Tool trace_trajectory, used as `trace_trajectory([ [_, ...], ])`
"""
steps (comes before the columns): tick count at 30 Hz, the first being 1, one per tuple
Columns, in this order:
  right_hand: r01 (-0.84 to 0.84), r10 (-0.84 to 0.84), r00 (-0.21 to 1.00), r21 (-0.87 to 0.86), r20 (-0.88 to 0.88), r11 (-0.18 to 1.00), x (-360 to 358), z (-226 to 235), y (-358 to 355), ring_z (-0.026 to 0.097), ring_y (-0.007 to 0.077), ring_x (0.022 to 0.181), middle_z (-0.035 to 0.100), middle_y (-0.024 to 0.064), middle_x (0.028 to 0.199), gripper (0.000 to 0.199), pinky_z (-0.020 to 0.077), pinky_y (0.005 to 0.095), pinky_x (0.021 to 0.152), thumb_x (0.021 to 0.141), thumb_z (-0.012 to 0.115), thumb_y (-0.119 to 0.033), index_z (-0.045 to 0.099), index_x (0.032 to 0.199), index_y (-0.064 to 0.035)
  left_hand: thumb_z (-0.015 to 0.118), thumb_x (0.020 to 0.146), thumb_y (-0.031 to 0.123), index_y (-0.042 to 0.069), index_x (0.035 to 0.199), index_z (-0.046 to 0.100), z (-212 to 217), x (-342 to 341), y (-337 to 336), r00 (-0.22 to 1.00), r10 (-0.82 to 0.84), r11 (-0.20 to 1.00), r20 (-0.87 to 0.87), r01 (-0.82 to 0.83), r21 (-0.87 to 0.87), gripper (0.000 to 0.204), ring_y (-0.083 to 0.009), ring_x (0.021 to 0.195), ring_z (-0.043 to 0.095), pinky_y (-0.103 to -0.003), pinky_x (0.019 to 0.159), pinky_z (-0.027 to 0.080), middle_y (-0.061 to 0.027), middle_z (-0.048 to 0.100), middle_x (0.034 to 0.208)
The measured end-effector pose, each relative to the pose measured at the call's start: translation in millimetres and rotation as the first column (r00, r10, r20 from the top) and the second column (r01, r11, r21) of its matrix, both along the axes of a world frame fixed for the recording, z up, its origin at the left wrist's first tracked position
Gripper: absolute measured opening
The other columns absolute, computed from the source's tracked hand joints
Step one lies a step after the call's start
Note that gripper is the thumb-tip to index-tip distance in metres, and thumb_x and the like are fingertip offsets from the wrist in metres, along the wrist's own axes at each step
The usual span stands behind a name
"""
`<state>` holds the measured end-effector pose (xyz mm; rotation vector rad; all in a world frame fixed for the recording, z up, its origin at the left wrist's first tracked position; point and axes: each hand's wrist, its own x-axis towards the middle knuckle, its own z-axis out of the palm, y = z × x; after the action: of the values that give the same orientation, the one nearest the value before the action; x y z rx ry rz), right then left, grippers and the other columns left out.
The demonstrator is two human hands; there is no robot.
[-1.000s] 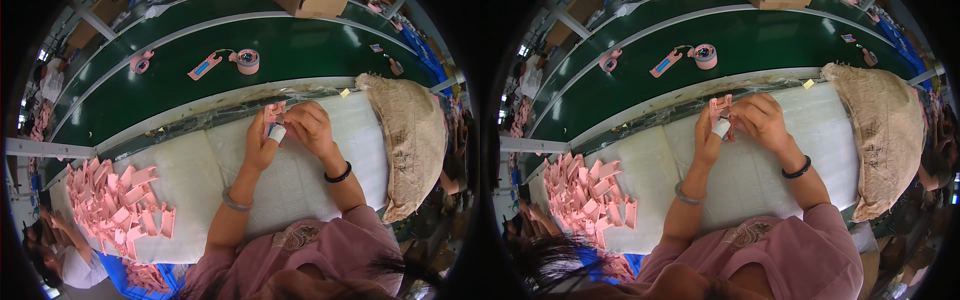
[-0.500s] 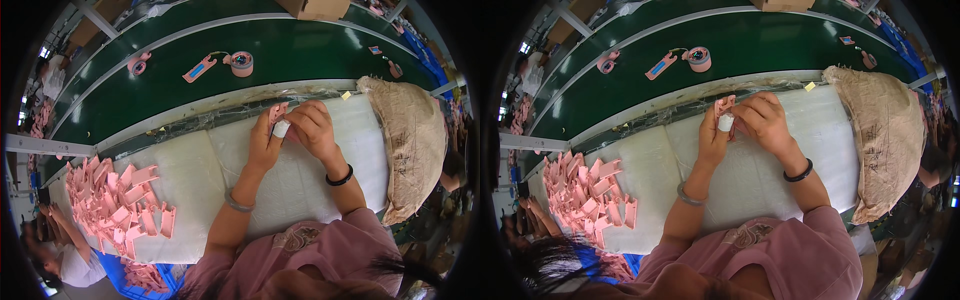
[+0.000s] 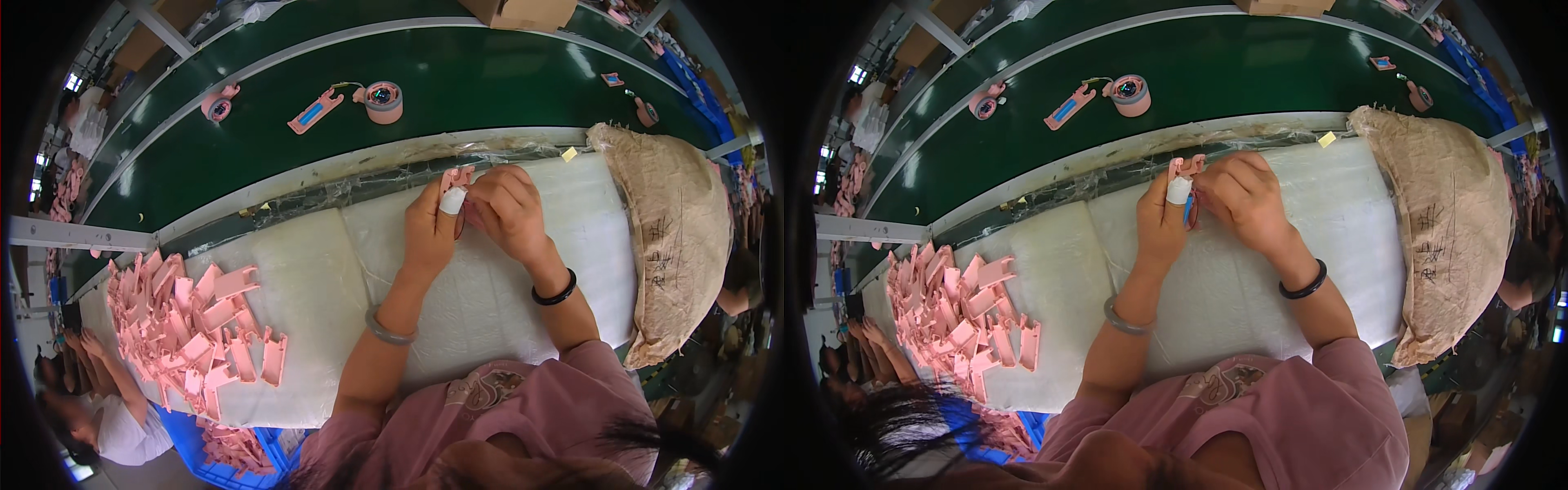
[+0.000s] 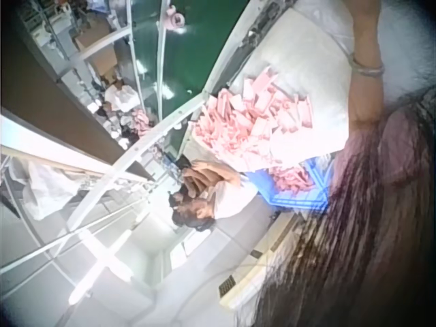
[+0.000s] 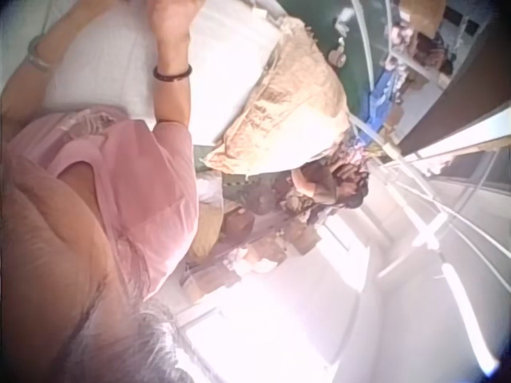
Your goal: The person assembles small handheld fans by applying adhesive tape to plastic handle casings, connecting fan heads to the casings, and placing the assembled parts onto the conveyor belt.
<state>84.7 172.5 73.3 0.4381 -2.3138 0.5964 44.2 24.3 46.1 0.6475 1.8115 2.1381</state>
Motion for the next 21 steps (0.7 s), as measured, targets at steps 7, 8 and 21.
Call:
trace_trajectory([
  [7,0.025,0.22,0.864,-0.476,0.453,0.879,-0.3,-6.9,22.5,0.055,0.0313,0.104,0.057,0.0174,0.112,0.055,0.0426,0.0377,0.091,0.073,0.076,-0.026,0.053,0.116,-0.0007,0.045,0.097,0.026,0.005,0.11,0.051,4.8,-4.3,2.2,0.937,-0.069,0.957,0.344,-0.035,0.289,0.026,-0.0083,0.054,0.053,-0.023,0.043,0.045,-0.0043,0.06,0.078],
  [8,-0.007,0.247,0.77,-0.38,0.588,0.925,-2.0,-5.4,24.1,0.054,0.0319,0.106,0.056,0.0178,0.115,0.061,0.0416,0.0385,0.093,0.071,0.078,-0.028,0.052,0.118,-0.0004,0.046,0.097,0.027,0.005,0.108,0.05,4.1,-3.7,2.1,0.938,-0.064,0.954,0.341,-0.042,0.295,0.025,-0.0078,0.055,0.053,-0.023,0.043,0.045,-0.0043,0.06,0.079],
  [21,0.184,0.052,0.806,-0.332,0.59,0.925,-1.3,2.0,5.4,0.049,0.0345,0.113,0.049,0.0167,0.12,0.076,0.0445,0.0366,0.092,0.063,0.077,-0.011,0.038,0.128,-0.005,0.058,0.091,0.021,0.002,0.101,0.054,-8.7,-14.8,-2.1,0.937,0.143,0.971,0.319,-0.196,0.14,0.022,-0.0131,0.074,0.065,-0.024,0.06,0.053,-0.0066,0.063,0.087],
])
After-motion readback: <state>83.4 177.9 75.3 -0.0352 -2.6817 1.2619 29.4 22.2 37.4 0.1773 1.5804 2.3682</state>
